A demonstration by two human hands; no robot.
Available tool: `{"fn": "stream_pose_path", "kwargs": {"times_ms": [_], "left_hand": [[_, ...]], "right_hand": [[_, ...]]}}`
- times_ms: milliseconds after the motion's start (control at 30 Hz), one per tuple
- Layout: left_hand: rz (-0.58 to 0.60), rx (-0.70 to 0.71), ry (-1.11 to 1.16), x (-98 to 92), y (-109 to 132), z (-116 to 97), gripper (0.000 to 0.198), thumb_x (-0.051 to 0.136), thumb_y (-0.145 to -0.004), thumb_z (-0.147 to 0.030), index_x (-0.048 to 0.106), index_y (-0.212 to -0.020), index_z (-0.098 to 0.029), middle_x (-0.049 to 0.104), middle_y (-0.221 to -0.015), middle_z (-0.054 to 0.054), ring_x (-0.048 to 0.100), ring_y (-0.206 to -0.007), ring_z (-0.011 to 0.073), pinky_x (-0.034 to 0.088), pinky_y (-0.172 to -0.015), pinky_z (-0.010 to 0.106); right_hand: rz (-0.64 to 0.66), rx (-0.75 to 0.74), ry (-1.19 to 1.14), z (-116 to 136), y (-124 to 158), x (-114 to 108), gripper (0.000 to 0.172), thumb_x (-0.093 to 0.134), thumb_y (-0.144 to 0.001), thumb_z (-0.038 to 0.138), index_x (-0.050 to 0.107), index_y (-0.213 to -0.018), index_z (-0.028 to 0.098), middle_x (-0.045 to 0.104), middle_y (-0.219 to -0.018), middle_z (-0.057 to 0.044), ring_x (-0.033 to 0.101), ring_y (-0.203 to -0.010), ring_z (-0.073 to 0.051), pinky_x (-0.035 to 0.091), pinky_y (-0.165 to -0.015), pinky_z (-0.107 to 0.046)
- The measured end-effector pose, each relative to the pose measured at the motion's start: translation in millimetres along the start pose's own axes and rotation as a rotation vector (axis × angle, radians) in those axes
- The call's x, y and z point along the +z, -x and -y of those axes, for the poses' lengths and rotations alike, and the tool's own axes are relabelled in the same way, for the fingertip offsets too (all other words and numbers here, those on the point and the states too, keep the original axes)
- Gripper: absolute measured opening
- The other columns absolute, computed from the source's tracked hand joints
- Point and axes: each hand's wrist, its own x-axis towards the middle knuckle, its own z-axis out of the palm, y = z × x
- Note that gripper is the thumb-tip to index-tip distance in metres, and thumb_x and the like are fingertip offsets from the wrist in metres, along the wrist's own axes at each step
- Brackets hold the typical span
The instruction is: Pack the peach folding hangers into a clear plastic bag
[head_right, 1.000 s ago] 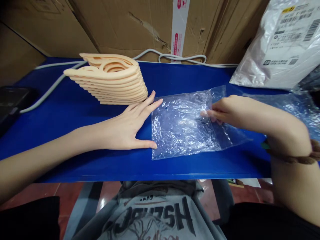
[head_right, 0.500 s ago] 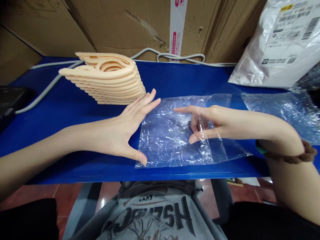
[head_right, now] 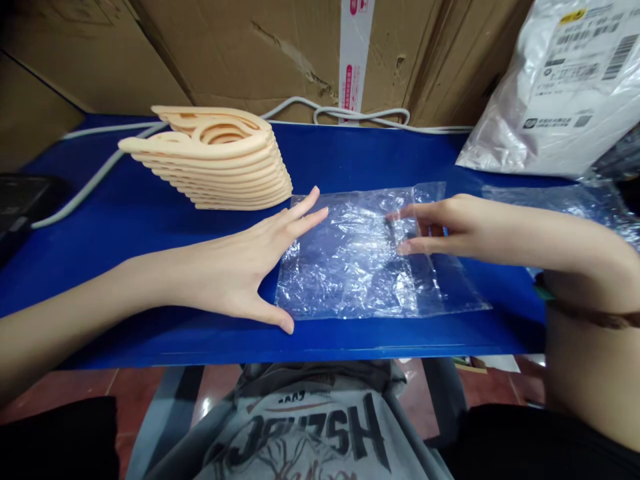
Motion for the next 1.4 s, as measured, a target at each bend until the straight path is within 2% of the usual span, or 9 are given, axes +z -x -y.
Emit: {"fn": "stream_pose_path", "kwargs": {"times_ms": [167, 333, 467, 533, 600, 767, 967, 1167, 1400], "left_hand": [[-0.076, 0.051, -0.101, -5.3, -2.3, 1.8, 0.129, 0.072, -0.081, -0.082, 0.001, -0.173, -0.026, -0.005, -0.181, 0.017, 0.0, -0.168, 0.0374, 0.016, -0.135, 0.065], [-0.46, 0.125, -0.471, -28.4, -0.7, -0.6, 0.08, 0.055, -0.103, -0.064, 0.03, -0.162, -0.016, 0.026, -0.177, 0.019, 0.011, -0.169, 0.0286, 0.014, -0.138, 0.051], [-0.665, 0.03, -0.899, -54.4, 11.3, 6.1, 0.06, 0.039, -0.109, -0.054, 0.029, -0.16, -0.024, 0.033, -0.175, 0.003, 0.022, -0.167, 0.0188, 0.01, -0.138, 0.039], [-0.627, -0.238, -0.937, -66.8, 16.3, 11.1, 0.067, 0.028, -0.109, -0.058, 0.024, -0.164, -0.02, 0.032, -0.174, 0.0, 0.024, -0.165, 0.0172, 0.01, -0.138, 0.035], [-0.599, -0.468, -0.885, -77.0, 18.8, 15.7, 0.079, 0.02, -0.104, -0.07, 0.028, -0.164, -0.019, 0.048, -0.162, -0.003, 0.043, -0.154, 0.0203, 0.019, -0.138, 0.037], [-0.51, -0.697, -0.849, -87.6, 17.7, 21.1, 0.104, 0.009, -0.09, -0.09, 0.043, -0.159, -0.021, 0.063, -0.145, -0.002, 0.059, -0.13, 0.0267, 0.036, -0.131, 0.052], [-0.418, -0.686, -0.829, -85.5, 17.5, 23.4, 0.107, 0.008, -0.092, -0.089, 0.058, -0.147, -0.013, 0.064, -0.138, 0.01, 0.057, -0.132, 0.0337, 0.041, -0.122, 0.051], [-0.38, -0.668, -0.774, -86.5, 19.3, 29.5, 0.108, 0.008, -0.09, -0.091, 0.056, -0.15, -0.015, 0.059, -0.143, 0.009, 0.052, -0.132, 0.0344, 0.037, -0.123, 0.05], [-0.424, -0.665, -0.821, -84.6, 21.0, 31.7, 0.114, -0.001, -0.087, -0.096, 0.052, -0.153, -0.019, 0.055, -0.147, 0.006, 0.051, -0.133, 0.0329, 0.038, -0.122, 0.049]], "right_hand": [[0.055, 0.035, 0.0, -16.7, -2.0, -0.4, 0.082, 0.061, -0.084, 0.082, 0.071, -0.138, 0.021, 0.071, -0.071, -0.002, 0.06, -0.053, -0.018, 0.045, -0.056, -0.034], [0.083, 0.061, 0.021, -17.3, -4.3, 3.6, 0.081, 0.066, -0.083, 0.076, 0.065, -0.144, 0.023, 0.069, -0.068, 0.001, 0.06, -0.052, -0.018, 0.044, -0.057, -0.034], [0.06, 0.086, 0.071, -22.6, -4.4, 3.8, 0.08, 0.068, -0.083, 0.075, 0.063, -0.146, 0.025, 0.071, -0.072, 0.001, 0.059, -0.051, -0.017, 0.043, -0.057, -0.033], [0.056, 0.107, 0.098, -26.4, -3.6, 3.0, 0.084, 0.068, -0.083, 0.078, 0.062, -0.146, 0.023, 0.072, -0.075, -0.001, 0.06, -0.052, -0.017, 0.043, -0.057, -0.033], [0.054, 0.129, 0.12, -29.0, -2.6, 2.4, 0.085, 0.067, -0.082, 0.079, 0.062, -0.145, 0.021, 0.073, -0.077, -0.003, 0.061, -0.053, -0.018, 0.043, -0.057, -0.033], [0.061, 0.144, 0.136, -25.2, -2.2, 2.7, 0.081, 0.063, -0.085, 0.079, 0.063, -0.142, 0.021, 0.071, -0.074, -0.002, 0.06, -0.054, -0.018, 0.043, -0.057, -0.033], [0.075, 0.107, 0.097, -15.1, -3.8, 1.8, 0.087, 0.062, -0.083, 0.081, 0.061, -0.144, 0.018, 0.07, -0.074, -0.001, 0.06, -0.056, -0.018, 0.043, -0.06, -0.034], [-0.042, -0.021, 0.167, -17.7, -4.2, -0.2, 0.05, 0.054, -0.097, 0.063, 0.075, -0.116, 0.023, 0.071, -0.07, -0.001, 0.058, -0.053, -0.015, 0.041, -0.059, -0.032], [-0.408, 0.075, 0.329, 4.1, -0.8, -5.1, 0.043, 0.047, -0.087, 0.046, 0.079, -0.102, 0.022, 0.069, -0.07, -0.006, 0.056, -0.058, -0.018, 0.037, -0.063, -0.035]]}}
